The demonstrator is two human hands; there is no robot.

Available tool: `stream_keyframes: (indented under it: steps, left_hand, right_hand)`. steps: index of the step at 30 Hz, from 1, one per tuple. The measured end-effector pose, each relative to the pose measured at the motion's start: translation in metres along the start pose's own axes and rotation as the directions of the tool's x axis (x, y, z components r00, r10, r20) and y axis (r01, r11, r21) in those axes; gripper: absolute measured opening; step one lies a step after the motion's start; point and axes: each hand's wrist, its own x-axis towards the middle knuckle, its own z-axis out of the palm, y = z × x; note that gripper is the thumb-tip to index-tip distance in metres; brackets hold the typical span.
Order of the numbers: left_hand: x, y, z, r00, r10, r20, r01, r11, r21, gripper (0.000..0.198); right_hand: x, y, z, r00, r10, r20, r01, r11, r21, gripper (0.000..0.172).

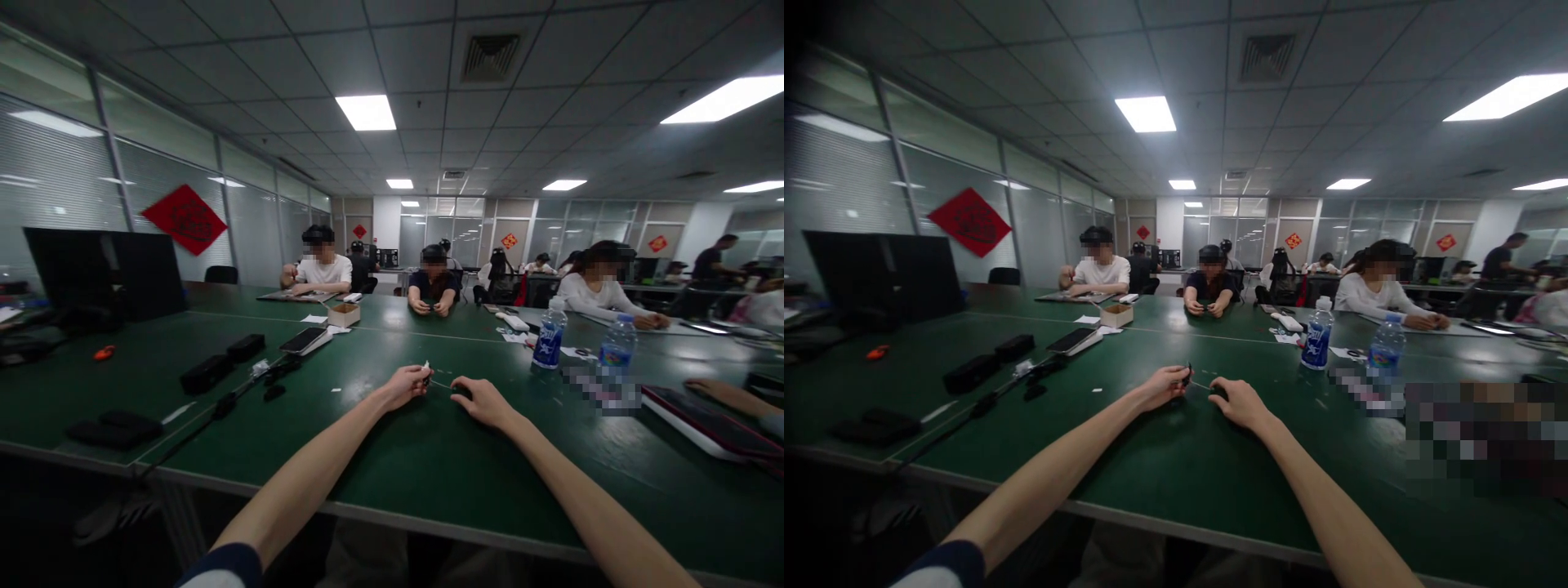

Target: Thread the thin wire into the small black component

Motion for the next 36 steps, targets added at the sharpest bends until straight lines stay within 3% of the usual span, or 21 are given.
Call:
stream_keyframes:
  steps: [9, 22, 29, 36]
  left_hand:
    - [-0.008, 0.003, 0.009, 1.000, 0.019, 0.004, -0.020, 0.998, 0.063, 0.033]
    - [-0.006, 0.000, 0.006, 0.998, 0.045, 0.037, -0.048, 0.997, 0.068, 0.028]
    - [-0.005, 0.001, 0.008, 0.999, -0.003, -0.035, 0.004, 1.000, 0.024, 0.024]
    - [-0.003, -0.004, 0.006, 0.999, 0.045, -0.028, -0.044, 0.997, 0.057, 0.027]
  right_hand:
    - [-0.001, 0.006, 0.000, 0.999, 0.025, 0.035, -0.023, 0.999, -0.043, 0.029]
    - [-0.003, 0.003, 0.001, 0.999, 0.041, 0.033, -0.039, 0.997, -0.066, 0.028]
    - [-0.002, 0.003, 0.000, 0.998, 0.042, 0.040, -0.038, 0.996, -0.076, 0.029]
    - [-0.003, -0.003, -0.009, 0.997, 0.053, 0.054, -0.050, 0.998, -0.047, 0.033]
